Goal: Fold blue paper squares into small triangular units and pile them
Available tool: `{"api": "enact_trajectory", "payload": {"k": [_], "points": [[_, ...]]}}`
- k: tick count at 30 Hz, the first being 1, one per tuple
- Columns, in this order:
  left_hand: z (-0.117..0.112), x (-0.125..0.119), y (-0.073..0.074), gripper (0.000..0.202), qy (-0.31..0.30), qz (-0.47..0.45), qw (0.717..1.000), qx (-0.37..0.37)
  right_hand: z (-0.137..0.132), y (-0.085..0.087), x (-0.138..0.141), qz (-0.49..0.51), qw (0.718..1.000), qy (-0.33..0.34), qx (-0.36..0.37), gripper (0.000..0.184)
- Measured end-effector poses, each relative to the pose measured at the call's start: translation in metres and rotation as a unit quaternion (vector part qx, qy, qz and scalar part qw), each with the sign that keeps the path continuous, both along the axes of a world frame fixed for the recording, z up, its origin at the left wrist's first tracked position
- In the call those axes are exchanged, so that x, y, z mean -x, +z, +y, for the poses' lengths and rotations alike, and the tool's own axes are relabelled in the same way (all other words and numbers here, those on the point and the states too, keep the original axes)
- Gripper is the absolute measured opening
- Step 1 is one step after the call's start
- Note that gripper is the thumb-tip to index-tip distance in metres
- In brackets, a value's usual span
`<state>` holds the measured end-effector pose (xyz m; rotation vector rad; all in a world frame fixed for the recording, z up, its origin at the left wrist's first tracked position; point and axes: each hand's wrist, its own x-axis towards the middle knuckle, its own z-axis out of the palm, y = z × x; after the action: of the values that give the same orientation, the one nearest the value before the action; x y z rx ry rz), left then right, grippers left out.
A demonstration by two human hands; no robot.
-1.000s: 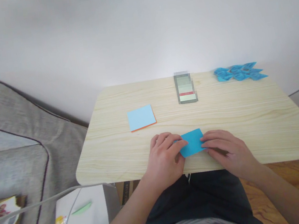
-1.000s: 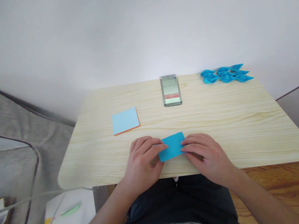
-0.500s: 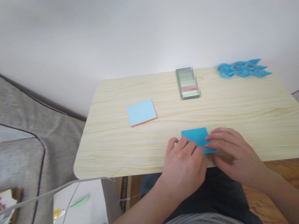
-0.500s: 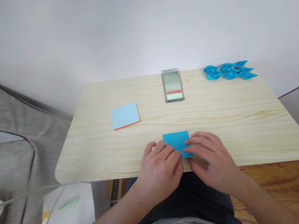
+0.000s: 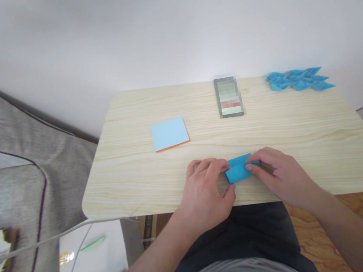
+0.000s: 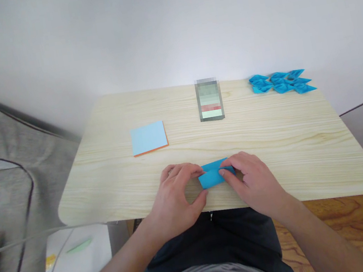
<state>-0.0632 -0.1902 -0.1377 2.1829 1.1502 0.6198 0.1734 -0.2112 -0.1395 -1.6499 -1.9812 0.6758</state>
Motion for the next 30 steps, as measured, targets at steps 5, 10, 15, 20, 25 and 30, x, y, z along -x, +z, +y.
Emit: {"api": "enact_trajectory", "payload": {"k": [5, 10, 15, 20, 25, 30], "points": [[0.003, 0.008, 0.0, 0.042, 0.011, -0.004, 1.0, 0.002, 0.007, -0.001, 0.005, -0.042, 0.999, -0.013, 0.012, 0.017], [0.003, 0.011, -0.002, 0.039, 0.014, -0.007, 1.0, -0.013, 0.009, -0.005, 0.007, -0.071, 0.997, -0.021, -0.026, 0.016], [0.0, 0.014, -0.006, 0.031, -0.012, 0.005, 0.999, -0.03, 0.011, -0.01, 0.006, -0.074, 0.996, -0.007, -0.05, 0.013], [-0.001, 0.015, -0.008, 0.032, -0.005, 0.011, 0.998, -0.059, 0.013, -0.011, 0.005, -0.072, 0.996, 0.006, -0.047, 0.012], [0.001, 0.014, -0.008, 0.031, -0.014, 0.026, 0.998, -0.055, 0.014, -0.009, 0.005, -0.071, 0.996, 0.008, -0.045, 0.009], [0.003, 0.014, -0.008, 0.032, -0.02, 0.025, 0.998, -0.048, 0.016, -0.009, 0.005, -0.067, 0.997, 0.012, -0.04, 0.008]]}}
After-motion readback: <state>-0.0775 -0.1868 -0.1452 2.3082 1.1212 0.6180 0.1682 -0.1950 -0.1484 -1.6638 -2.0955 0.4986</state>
